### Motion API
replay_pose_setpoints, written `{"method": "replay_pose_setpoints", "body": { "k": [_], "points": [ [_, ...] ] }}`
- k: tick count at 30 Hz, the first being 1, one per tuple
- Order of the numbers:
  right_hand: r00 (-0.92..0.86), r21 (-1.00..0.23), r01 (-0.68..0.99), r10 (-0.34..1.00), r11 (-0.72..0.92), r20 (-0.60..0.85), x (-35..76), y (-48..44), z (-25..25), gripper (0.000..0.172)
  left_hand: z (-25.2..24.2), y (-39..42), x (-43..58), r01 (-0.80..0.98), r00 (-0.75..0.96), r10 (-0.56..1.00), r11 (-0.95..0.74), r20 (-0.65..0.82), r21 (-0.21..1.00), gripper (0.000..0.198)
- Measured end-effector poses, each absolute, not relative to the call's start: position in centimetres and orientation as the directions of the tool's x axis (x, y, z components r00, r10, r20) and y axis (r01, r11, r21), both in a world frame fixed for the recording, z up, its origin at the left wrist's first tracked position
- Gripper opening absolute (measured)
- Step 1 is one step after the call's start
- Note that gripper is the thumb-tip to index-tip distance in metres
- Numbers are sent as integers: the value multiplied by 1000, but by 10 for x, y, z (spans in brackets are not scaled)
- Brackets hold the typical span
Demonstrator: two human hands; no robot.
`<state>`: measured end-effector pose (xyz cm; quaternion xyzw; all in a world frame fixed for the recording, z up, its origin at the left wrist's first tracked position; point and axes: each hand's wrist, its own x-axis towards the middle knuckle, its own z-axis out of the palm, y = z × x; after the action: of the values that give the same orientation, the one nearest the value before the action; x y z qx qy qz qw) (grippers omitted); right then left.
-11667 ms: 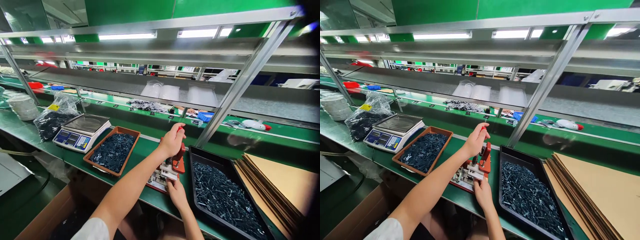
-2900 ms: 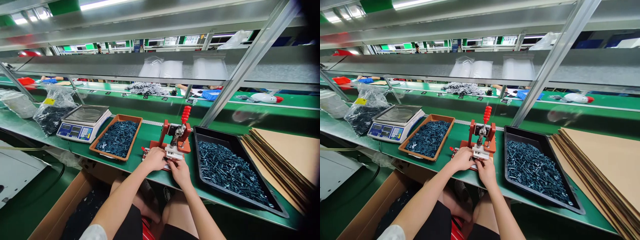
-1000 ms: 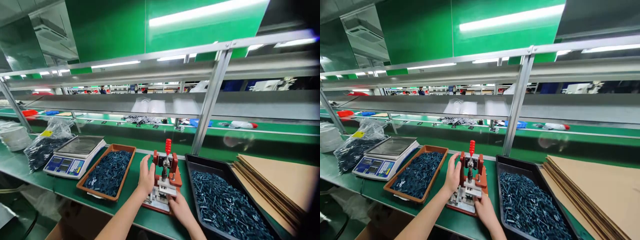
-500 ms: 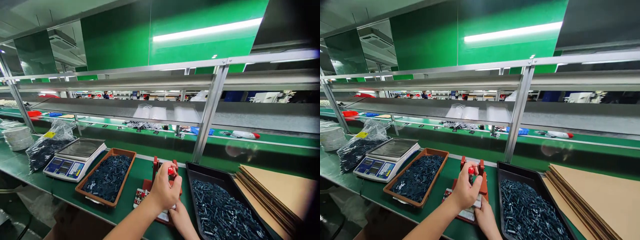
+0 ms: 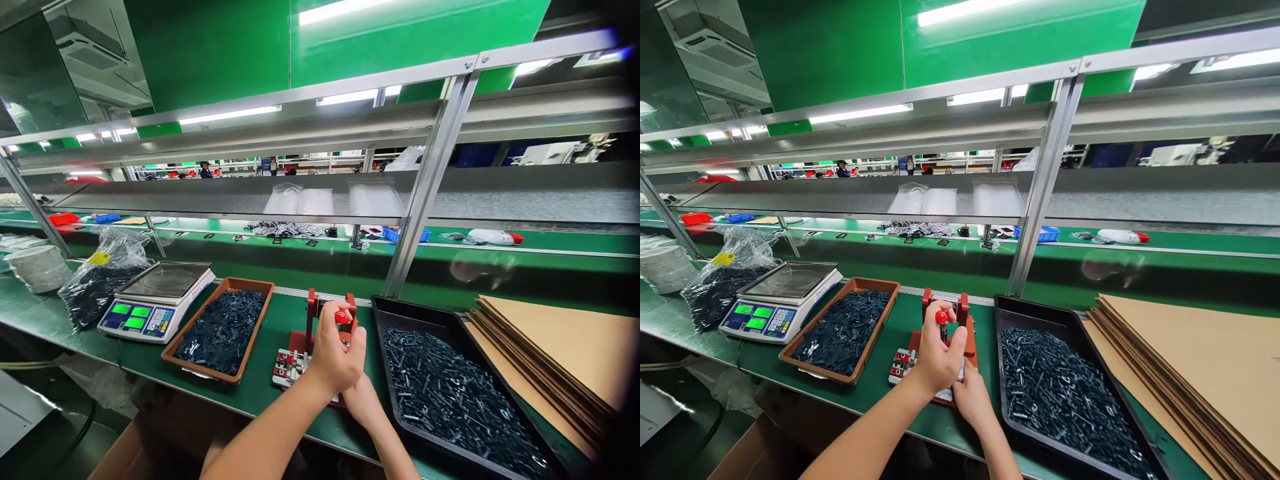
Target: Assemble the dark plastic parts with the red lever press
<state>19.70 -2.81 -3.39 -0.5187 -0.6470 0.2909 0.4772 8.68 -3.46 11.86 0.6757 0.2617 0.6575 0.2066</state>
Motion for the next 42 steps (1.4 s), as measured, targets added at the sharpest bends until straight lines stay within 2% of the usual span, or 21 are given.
{"method": "replay_pose_setpoints", "body": {
  "k": [8,15,20,28,36,42],
  "points": [
    [3,-858,435,952,273,305,198,-26,-42,32,117,-29,89,41,-18,626,-779,780,626,18],
    [21,-860,428,948,278,317,198,-27,-40,34,134,-18,77,0,129,693,-716,710,698,33],
    [51,-857,450,950,252,307,197,-27,-41,32,123,-22,82,8,43,644,-765,764,644,34],
    [58,-839,508,963,197,262,200,-26,-48,29,112,-22,91,-31,-28,627,-779,778,626,37],
    [94,-836,528,968,150,233,200,-22,-55,34,115,-20,90,2,-13,606,-795,795,606,37],
    [55,-850,512,983,122,173,200,-20,-49,34,124,-17,79,49,101,558,-830,824,556,35]
  ]
}}
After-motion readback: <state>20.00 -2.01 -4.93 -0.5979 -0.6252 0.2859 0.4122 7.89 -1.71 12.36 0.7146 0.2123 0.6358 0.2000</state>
